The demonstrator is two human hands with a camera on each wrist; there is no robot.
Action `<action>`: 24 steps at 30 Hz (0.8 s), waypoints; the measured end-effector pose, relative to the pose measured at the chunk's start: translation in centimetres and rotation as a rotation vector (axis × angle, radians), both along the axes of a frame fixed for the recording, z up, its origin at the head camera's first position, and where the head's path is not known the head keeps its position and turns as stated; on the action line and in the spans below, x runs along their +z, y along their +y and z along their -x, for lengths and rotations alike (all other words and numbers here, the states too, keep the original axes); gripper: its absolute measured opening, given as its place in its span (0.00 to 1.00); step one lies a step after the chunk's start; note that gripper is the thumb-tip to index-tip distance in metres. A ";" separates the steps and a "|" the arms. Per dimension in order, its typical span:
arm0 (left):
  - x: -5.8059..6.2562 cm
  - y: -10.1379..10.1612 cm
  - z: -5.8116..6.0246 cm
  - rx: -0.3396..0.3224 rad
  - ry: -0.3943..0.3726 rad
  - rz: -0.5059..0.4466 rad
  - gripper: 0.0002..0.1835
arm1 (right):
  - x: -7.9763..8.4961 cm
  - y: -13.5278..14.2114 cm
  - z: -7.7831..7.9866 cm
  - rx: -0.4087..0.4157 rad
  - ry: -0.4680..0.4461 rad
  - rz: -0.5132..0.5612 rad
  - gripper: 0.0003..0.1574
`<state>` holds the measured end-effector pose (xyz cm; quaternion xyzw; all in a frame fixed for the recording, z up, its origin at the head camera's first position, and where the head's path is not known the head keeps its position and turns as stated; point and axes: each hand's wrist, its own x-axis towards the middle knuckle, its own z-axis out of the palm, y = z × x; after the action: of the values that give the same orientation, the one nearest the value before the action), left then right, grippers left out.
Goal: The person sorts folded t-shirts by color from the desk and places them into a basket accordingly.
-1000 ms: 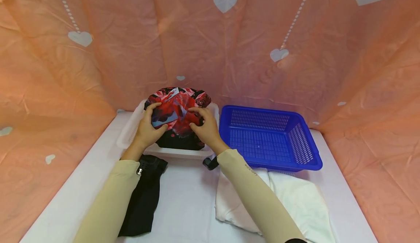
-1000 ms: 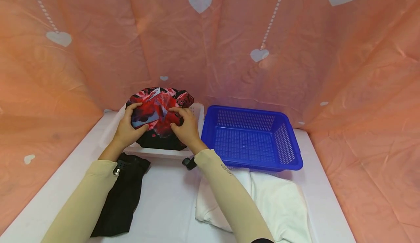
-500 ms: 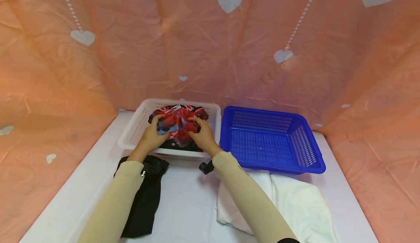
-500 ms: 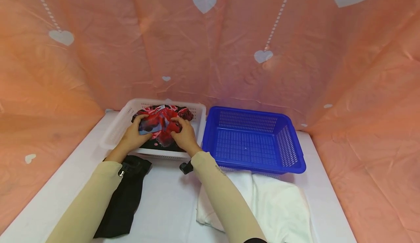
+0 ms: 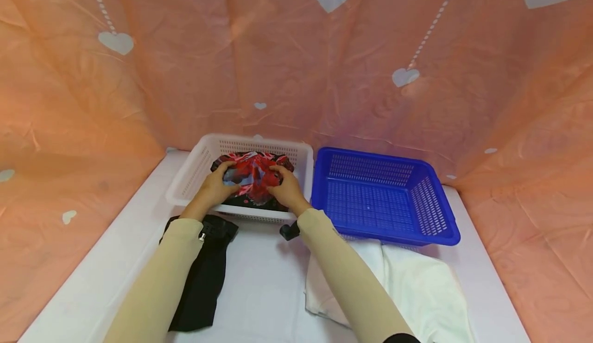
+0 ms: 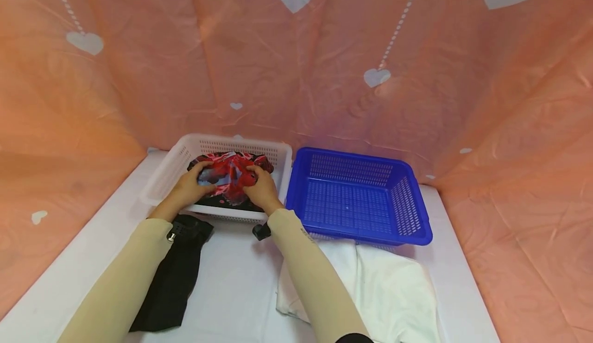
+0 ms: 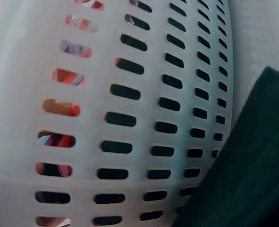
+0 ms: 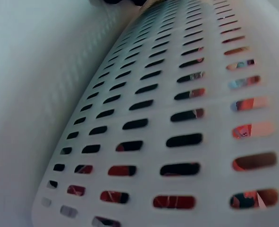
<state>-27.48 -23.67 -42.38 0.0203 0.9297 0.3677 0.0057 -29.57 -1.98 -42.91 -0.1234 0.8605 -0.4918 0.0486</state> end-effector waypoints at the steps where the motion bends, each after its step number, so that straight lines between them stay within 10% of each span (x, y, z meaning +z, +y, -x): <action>1: 0.0 0.0 0.0 -0.001 -0.008 -0.002 0.39 | 0.0 0.0 0.1 -0.004 0.004 -0.014 0.36; 24: 0.5 0.0 -0.5 0.241 0.029 -0.122 0.29 | -0.1 -0.3 0.0 -0.024 -0.076 -0.266 0.36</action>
<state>-26.94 -23.69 -41.92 -0.0859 0.9013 0.4212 -0.0531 -29.55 -2.27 -43.00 -0.0868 0.9171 -0.3783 0.0911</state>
